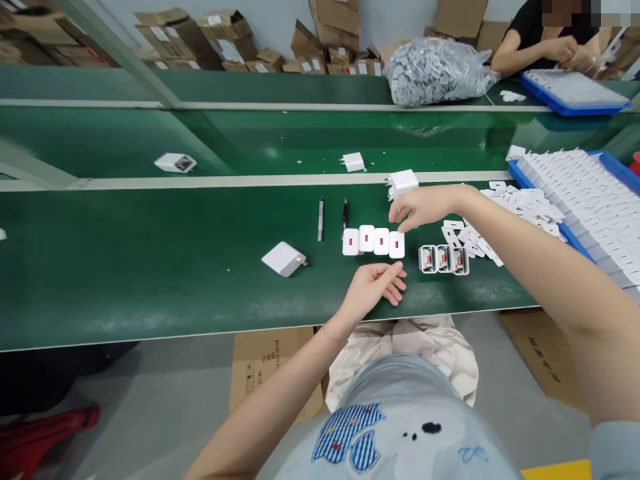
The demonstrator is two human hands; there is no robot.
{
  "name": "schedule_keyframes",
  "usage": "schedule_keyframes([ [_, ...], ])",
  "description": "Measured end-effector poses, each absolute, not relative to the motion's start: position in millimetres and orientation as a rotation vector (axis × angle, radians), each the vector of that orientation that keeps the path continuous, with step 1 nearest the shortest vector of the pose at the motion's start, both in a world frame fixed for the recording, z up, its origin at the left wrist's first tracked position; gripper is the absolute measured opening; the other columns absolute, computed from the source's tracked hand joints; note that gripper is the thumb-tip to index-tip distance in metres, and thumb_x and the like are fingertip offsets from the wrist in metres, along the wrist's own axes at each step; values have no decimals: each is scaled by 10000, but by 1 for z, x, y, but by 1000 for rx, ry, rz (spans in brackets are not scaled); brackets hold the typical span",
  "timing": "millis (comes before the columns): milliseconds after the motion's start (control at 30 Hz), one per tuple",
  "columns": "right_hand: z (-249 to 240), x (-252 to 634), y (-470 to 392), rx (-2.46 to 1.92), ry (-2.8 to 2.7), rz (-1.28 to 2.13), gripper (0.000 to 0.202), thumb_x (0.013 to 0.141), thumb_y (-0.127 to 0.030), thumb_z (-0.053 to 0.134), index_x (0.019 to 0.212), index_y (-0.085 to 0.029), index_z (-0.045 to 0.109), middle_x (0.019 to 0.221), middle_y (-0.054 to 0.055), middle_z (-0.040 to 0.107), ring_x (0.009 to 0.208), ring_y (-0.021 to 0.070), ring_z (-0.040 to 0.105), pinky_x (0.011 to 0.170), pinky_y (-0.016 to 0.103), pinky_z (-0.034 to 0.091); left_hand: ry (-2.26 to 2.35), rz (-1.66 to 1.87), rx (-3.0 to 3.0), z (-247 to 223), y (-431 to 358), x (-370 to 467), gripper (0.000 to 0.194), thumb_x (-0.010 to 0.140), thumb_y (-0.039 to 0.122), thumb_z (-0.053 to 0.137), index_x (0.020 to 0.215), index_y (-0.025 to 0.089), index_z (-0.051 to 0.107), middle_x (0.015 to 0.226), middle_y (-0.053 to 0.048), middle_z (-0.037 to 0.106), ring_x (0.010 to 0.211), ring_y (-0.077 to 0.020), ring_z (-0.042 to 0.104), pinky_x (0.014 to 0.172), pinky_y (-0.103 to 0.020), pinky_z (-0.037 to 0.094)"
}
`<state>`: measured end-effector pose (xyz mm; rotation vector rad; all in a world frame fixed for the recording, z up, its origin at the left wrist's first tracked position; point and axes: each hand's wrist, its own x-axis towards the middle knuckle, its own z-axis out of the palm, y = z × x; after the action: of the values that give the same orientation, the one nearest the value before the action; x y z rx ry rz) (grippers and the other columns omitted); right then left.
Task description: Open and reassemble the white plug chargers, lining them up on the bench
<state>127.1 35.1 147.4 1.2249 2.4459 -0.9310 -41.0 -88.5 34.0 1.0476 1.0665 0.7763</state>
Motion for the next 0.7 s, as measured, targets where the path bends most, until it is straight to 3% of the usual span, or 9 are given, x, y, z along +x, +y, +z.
schedule_keyframes([
  [100, 150, 165, 38, 1418, 2573, -848, 458, 849, -450, 537, 1254, -243, 584, 1273, 48, 621, 1127, 254, 605, 893, 377, 511, 1057, 783, 1397, 40, -99, -54, 311, 881, 400, 565, 798, 124, 682, 656, -33, 646, 479, -80, 546, 457, -183, 453],
  [200, 131, 202, 43, 1568, 2417, -528, 427, 836, -379, 527, 1215, -209, 627, 1176, 87, 668, 1056, 294, 634, 847, 420, 522, 1089, 785, 1472, 43, -103, -55, 324, 891, 419, 530, 814, 141, 679, 693, -40, 658, 536, -99, 572, 502, -198, 474],
  [300, 100, 222, 44, 1518, 2354, -429, 443, 790, -296, 533, 1197, -163, 645, 1249, 118, 628, 1119, 316, 600, 896, 433, 501, 1106, 757, 1451, 37, -106, -43, 316, 894, 411, 509, 968, 138, 651, 774, -57, 662, 624, -138, 618, 562, -241, 516],
  [367, 85, 226, 43, 1510, 2397, -457, 432, 788, -273, 505, 1175, -148, 651, 1275, 124, 607, 1123, 303, 594, 908, 412, 493, 1129, 754, 1545, 31, -109, -32, 388, 900, 382, 498, 1197, 141, 562, 885, -75, 666, 686, -154, 631, 631, -283, 532],
  [433, 77, 227, 42, 1520, 2410, -491, 406, 799, -273, 477, 1136, -137, 657, 1227, 132, 623, 1067, 291, 612, 881, 398, 497, 1129, 746, 1649, 25, -110, -21, 561, 911, 366, 487, 1419, 174, 347, 998, -85, 658, 698, -149, 625, 673, -311, 528],
  [533, 75, 230, 42, 1519, 2433, -513, 399, 793, -284, 485, 1124, -127, 644, 1174, 143, 629, 1038, 294, 605, 867, 399, 492, 1082, 719, 1622, 22, -105, -8, 769, 904, 350, 521, 1517, 231, 73, 960, -54, 661, 632, -128, 607, 635, -287, 517],
  [700, 61, 243, 40, 1548, 2600, -550, 415, 814, -277, 438, 1157, -131, 619, 1194, 157, 569, 1014, 276, 588, 879, 402, 478, 1006, 646, 1250, 29, -88, 4, 866, 855, 298, 605, 1522, 291, 52, 730, 3, 666, 466, -106, 566, 418, -187, 452],
])
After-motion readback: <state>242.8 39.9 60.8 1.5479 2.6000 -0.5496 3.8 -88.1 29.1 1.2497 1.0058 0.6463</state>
